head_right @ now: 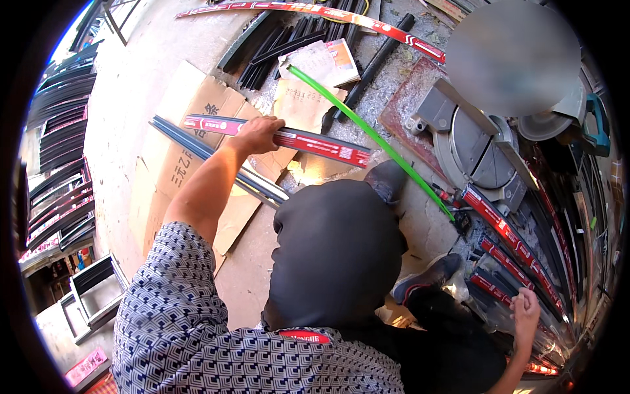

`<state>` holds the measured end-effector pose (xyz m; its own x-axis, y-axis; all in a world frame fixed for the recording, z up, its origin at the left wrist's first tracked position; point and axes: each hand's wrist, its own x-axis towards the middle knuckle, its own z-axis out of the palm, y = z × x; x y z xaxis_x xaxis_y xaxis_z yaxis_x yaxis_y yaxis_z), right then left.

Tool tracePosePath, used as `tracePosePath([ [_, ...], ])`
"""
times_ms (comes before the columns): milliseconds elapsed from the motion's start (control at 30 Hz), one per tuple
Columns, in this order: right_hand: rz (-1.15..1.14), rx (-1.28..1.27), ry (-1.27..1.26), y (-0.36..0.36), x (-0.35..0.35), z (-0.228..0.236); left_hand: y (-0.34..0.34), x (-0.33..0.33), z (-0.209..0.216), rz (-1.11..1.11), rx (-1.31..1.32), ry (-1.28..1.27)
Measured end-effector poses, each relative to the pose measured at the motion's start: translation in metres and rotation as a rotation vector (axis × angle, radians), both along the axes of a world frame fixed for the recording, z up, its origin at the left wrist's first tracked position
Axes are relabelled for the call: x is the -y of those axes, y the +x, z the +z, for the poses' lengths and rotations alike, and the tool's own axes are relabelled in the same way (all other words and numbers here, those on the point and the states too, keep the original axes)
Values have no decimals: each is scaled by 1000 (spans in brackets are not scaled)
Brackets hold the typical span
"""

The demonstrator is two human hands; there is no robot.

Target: The person measures and marks metal profiles with a tape measure and marker, then cuts them to length using a miter saw. The person repeats this process for multiple pieces, stacking the cut sections on the floor.

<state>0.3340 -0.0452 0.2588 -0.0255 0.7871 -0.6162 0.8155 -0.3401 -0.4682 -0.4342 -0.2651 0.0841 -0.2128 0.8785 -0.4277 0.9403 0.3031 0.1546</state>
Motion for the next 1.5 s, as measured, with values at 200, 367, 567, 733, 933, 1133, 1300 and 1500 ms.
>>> tracePosePath([
  [200,30,38,15,14,2,-3,-20,27,-15,3,-27,-57],
  [367,63,31,17,8,9,5,-28,34,-26,-20,-37,-88],
  [567,139,82,79,18,23,9,-33,44,-37,-57,-16,-152],
  [733,143,102,26,8,36,22,-27,44,-38,-123,-33,-226],
  [933,178,68,-7,-10,24,15,-16,64,-68,-198,-74,-196],
  [1133,120,-56,-13,-3,9,-25,-83,155,-161,-378,-165,89],
  [1300,210,86,-51,-20,1,-62,-39,111,-115,-122,-11,-202],
  [1500,367,139,41,-36,-7,-149,-2,52,-85,45,129,-229],
])
